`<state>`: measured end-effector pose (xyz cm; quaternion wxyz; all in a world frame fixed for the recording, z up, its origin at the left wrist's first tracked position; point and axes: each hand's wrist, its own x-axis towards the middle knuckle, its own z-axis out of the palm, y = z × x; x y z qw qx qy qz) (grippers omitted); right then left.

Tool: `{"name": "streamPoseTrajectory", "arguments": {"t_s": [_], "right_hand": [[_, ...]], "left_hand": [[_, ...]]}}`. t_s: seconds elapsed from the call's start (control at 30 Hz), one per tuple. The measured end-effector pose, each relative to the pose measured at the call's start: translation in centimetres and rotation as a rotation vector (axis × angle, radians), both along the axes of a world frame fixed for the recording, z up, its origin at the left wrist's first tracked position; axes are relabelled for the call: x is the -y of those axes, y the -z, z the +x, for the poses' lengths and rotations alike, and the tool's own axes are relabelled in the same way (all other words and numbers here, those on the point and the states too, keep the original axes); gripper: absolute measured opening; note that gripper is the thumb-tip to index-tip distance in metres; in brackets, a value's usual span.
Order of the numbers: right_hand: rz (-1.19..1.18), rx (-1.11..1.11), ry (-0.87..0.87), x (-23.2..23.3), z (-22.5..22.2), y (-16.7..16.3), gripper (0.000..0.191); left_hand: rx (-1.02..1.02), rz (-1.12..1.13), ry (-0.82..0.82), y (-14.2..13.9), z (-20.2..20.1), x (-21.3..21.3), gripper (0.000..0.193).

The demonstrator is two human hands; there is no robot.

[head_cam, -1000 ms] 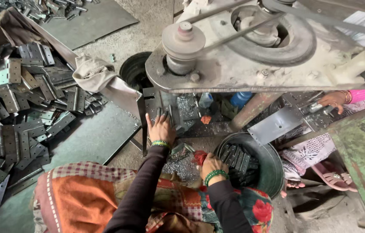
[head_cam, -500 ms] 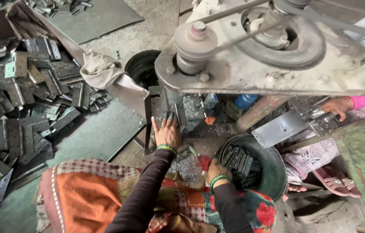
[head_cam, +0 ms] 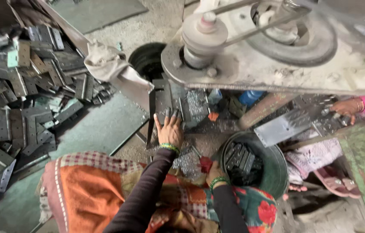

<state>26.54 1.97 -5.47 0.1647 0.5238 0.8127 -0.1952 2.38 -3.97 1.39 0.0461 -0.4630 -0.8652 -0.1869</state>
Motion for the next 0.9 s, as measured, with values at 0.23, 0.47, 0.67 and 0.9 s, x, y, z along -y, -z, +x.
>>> {"name": "streamPoseTrajectory", "arguments": {"t_s": [0.23,0.47,0.67,0.9], "right_hand": [[0.181,0.033,-0.014,0.8,-0.3,-3.4,0.053],[0.185,-0.068,-0.026,1.2,0.8,2.5,0.043],[0.022,0.088,-0.063,-0.2,0.7,-3.6,0.053],[0.175,-0.001,0.037,2.2,0.5,-0.3,0.049]], "left_hand": [[0.026,-0.075,-0.050,0.8,-1.2,-2.6,0.050],[-0.008,-0.245,-0.013,0.3,-1.0,-2.0,0.055],[0.063,-0.250,-0.009,0.2,-1.1,-1.9,0.056],[-0.080,-0.294,-0.060,-0.1,-2.9,-4.3,0.067]]}}
